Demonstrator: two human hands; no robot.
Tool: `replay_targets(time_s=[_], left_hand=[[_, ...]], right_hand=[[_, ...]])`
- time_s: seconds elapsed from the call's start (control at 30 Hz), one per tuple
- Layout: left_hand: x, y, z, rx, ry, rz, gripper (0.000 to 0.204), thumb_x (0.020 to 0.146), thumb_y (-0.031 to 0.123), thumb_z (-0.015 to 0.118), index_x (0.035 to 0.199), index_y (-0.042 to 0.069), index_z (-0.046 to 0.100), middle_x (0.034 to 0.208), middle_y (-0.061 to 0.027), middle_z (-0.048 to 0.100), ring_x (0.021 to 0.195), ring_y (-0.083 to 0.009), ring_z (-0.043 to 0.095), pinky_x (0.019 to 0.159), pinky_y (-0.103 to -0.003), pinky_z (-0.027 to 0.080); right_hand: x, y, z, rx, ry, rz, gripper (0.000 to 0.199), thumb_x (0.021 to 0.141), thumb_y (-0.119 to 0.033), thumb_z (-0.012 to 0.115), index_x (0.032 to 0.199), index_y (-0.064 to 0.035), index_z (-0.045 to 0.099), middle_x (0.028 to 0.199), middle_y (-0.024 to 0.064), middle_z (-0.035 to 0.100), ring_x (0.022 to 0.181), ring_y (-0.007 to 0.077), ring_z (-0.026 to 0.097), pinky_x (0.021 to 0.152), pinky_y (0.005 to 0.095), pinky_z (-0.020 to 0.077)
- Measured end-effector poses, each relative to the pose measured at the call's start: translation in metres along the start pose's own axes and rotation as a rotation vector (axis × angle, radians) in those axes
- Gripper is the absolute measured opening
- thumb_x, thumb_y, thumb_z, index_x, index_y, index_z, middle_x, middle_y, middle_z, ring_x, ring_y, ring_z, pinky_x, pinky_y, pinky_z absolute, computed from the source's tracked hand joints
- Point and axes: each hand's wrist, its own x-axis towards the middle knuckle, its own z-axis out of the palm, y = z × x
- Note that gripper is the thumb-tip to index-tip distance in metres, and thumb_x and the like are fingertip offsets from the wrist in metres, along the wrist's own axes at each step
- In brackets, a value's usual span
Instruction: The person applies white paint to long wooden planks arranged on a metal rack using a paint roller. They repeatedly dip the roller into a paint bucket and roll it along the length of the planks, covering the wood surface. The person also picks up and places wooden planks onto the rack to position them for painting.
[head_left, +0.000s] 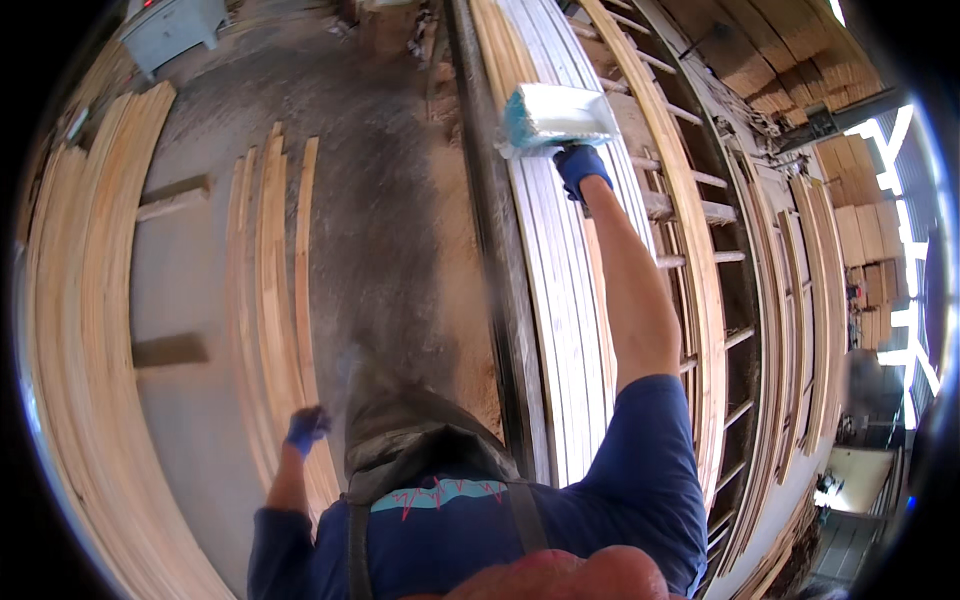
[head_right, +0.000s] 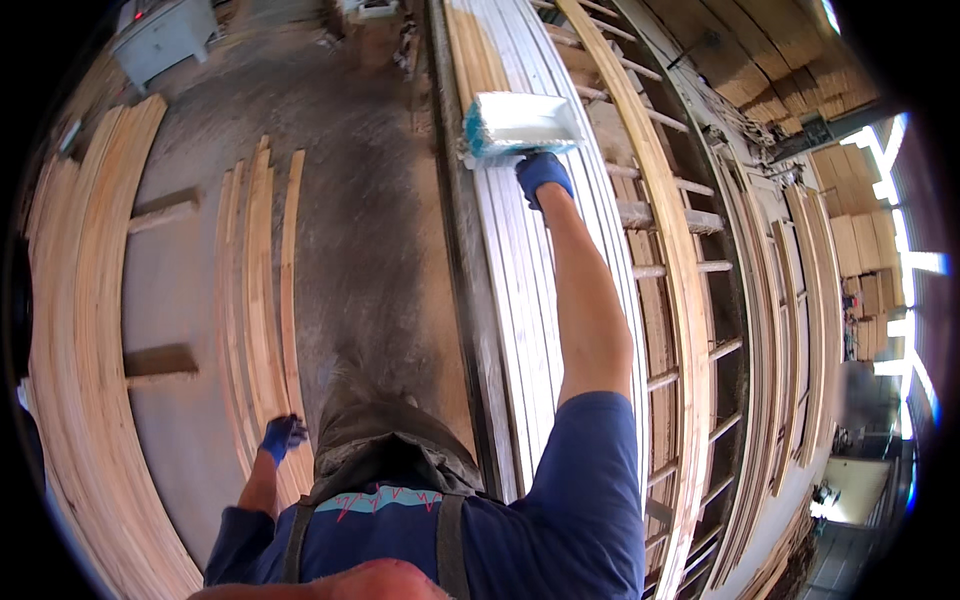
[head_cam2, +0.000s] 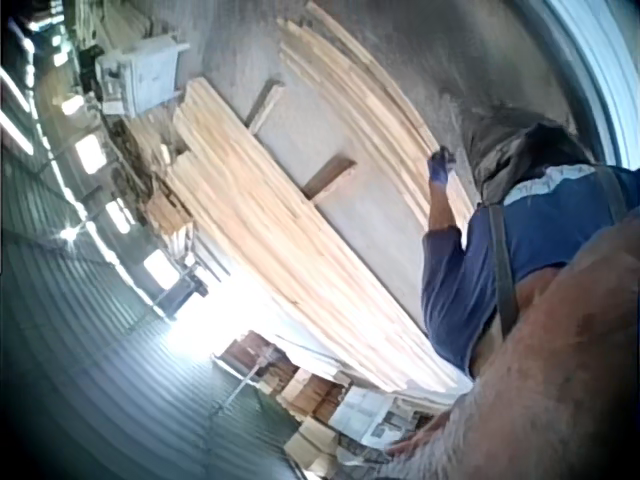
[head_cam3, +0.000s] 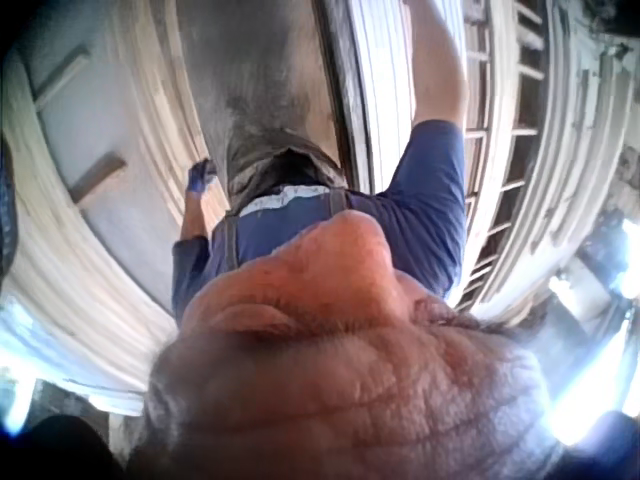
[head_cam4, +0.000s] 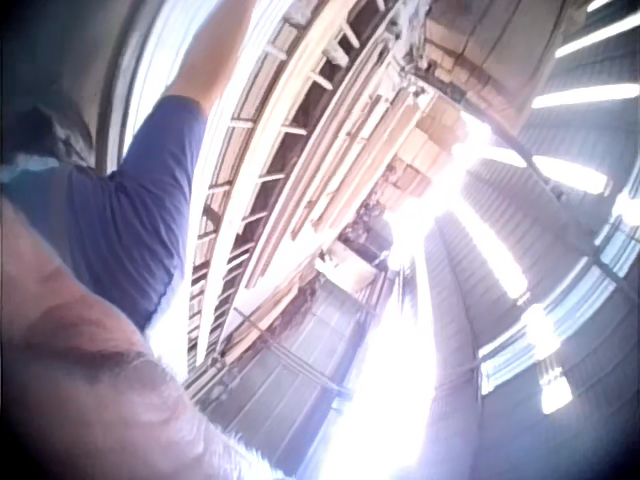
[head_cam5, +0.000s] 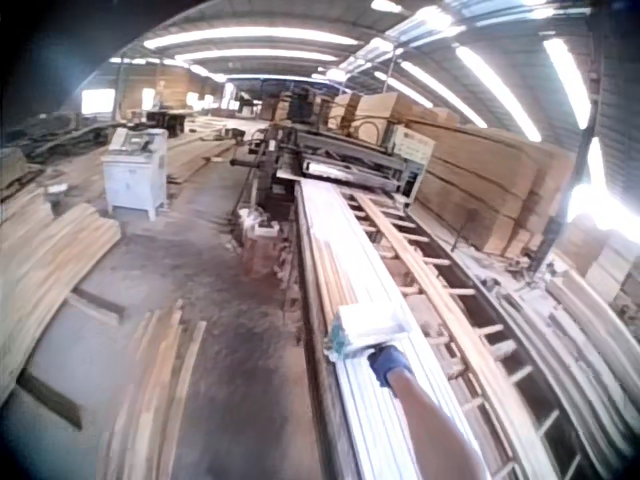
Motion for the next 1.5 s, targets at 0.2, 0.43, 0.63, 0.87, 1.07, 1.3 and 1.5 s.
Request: replay_targets(time_s=[0.2,0.43,0.63,0.87,1.07,1.3,1.5], left_hand=[[0.063,0.002,-0.046,0.114,-0.083,0.018,0.034,0.095,0.045,0.053,0.102,0.012,0.060,0.087,-0.0084,0.068,0.067,-0.0263,0.067,0.056,-0.039,0.049],[0.075,0.201,0.036,0.980,-0.456,0.720,0.030,0.099,0.024,0.050,0.119,0.003,0.057,0.096,-0.0180,0.066,0.075,-0.0279,0.066,0.063,-0.034,0.055],[0.039,0.171,0.068,0.481,-0.479,0.059,0.028,0.102,0.021,0.038,0.115,0.004,0.056,0.107,-0.0167,0.060,0.095,-0.0284,0.060,0.073,-0.033,0.053],[-0.017,-0.018,0.008,1.556,-0.956,0.314,0.023,0.088,0.028,0.052,0.104,0.012,0.057,0.093,-0.0096,0.062,0.080,-0.0253,0.061,0.060,-0.038,0.048],[-0.045,-0.048,0.056,1.189,-0.625,0.059,0.029,0.094,0.042,0.056,0.098,0.015,0.065,0.082,-0.0078,0.070,0.066,-0.0260,0.067,0.055,-0.040,0.048],[-0.066,-0.017,0.096,0.749,-0.105,-0.198,0.031,0.095,0.041,0.057,0.098,0.013,0.068,0.085,-0.0081,0.072,0.065,-0.0250,0.068,0.058,-0.038,0.051],[-0.091,-0.029,0.020,0.381,-0.034,-0.304,0.026,0.100,0.035,0.046,0.093,0.017,0.062,0.082,-0.0064,0.071,0.062,-0.0221,0.068,0.052,-0.035,0.047]], right_hand=[[-0.011,0.008,0.033,-0.140,0.166,-0.159,0.035,0.090,-0.023,0.052,0.120,-0.0110,0.066,0.118,0.0188,0.067,0.104,0.0358,0.066,0.087,0.0456,0.0537],[-0.212,0.035,0.041,0.123,0.153,0.043,0.038,0.088,-0.040,0.057,0.098,-0.0058,0.071,0.099,0.0246,0.068,0.096,0.0422,0.064,0.084,0.0472,0.0511],[-0.570,0.180,0.021,0.088,0.198,0.217,0.019,0.089,-0.024,0.062,0.090,-0.0079,0.071,0.084,0.0187,0.070,0.076,0.0362,0.067,0.068,0.0433,0.0533],[-1.044,0.321,-0.028,-0.191,0.420,0.762,0.020,0.090,-0.016,0.060,0.103,-0.0033,0.067,0.093,0.0170,0.068,0.083,0.0306,0.064,0.073,0.0393,0.0515],[-1.132,0.372,-0.011,0.407,0.583,1.114,0.012,0.093,-0.014,0.054,0.087,-0.0073,0.061,0.049,0.0039,0.045,0.035,0.0150,0.043,0.033,0.0360,0.0335],[-0.914,0.343,-0.061,0.334,0.293,0.759,0.027,0.087,-0.011,0.067,0.110,0.0017,0.064,0.103,0.0162,0.070,0.101,0.0258,0.064,0.089,0.0396,0.0488],[-0.679,0.288,-0.087,0.127,0.249,0.230,0.028,0.086,-0.013,0.066,0.111,-0.0016,0.065,0.104,0.0239,0.068,0.101,0.0423,0.063,0.086,0.0454,0.0511]])
